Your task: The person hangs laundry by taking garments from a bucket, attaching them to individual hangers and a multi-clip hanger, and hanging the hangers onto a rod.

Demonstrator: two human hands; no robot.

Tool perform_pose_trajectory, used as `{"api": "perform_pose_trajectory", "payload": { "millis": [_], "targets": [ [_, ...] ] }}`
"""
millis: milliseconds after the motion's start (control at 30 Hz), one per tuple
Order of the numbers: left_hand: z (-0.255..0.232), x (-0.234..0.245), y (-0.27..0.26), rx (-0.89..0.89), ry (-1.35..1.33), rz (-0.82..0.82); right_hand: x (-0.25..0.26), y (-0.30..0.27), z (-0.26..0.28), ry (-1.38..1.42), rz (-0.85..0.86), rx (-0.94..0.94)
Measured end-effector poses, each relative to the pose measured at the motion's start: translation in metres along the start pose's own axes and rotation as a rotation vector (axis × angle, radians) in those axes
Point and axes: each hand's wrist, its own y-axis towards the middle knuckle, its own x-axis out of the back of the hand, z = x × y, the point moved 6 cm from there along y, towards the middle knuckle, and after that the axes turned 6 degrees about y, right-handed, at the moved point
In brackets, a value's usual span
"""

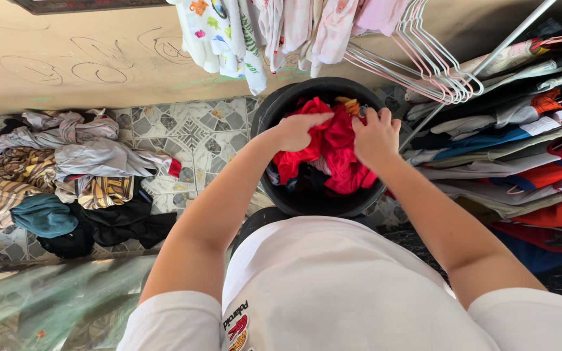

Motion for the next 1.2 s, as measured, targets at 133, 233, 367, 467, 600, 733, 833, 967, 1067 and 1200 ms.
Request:
{"api": "perform_pose_trajectory", "payload": {
  "millis": [133, 233, 367, 467, 600, 733, 833, 967, 1067, 1200],
  "targets": [
    [-0.007, 0.017, 0.008, -0.043, -0.065, -0.049, -0.028, -0.004, 0.061, 0.355, 0.399, 0.044],
    [-0.014, 0.042, 0.0, 0.247, 0.39, -0.007, -0.037, -0.019, 0.138, 0.564, 0.155, 0.694],
    [-0.033, 0.048, -0.029, 0.261, 0.78, -0.107, -0.074, -0.01, 0.15, 0.396, 0.028, 0.655],
    [-0.038, 0.054, -0.082, 0.088, 0.848, -0.802, -0.116, 0.001, 0.12, 0.207, 0.537, 0.425],
    [0.028, 0.019, -0.109, 0.455, 0.708, -0.403, -0.117, -0.008, 0.038, 0.11, 0.868, 0.241],
    [0.052, 0.008, -0.102, 0.329, 0.404, -0.404, -0.102, -0.025, 0.009, 0.141, 0.957, 0.231],
    [0.06, 0.015, -0.097, 0.345, 0.359, -0.346, -0.103, -0.03, 0.005, 0.206, 0.99, 0.252],
    [0.057, 0.027, -0.096, 0.306, 0.37, -0.357, -0.093, -0.035, 0.014, 0.235, 1.07, 0.322],
    [0.057, 0.022, -0.093, 0.328, 0.371, -0.34, -0.072, -0.025, 0.019, 0.241, 1.129, 0.173],
    [0.058, 0.026, -0.088, 0.217, 0.28, -0.401, -0.058, -0.016, 0.048, 0.017, 1.122, 0.161]
  ]
}}
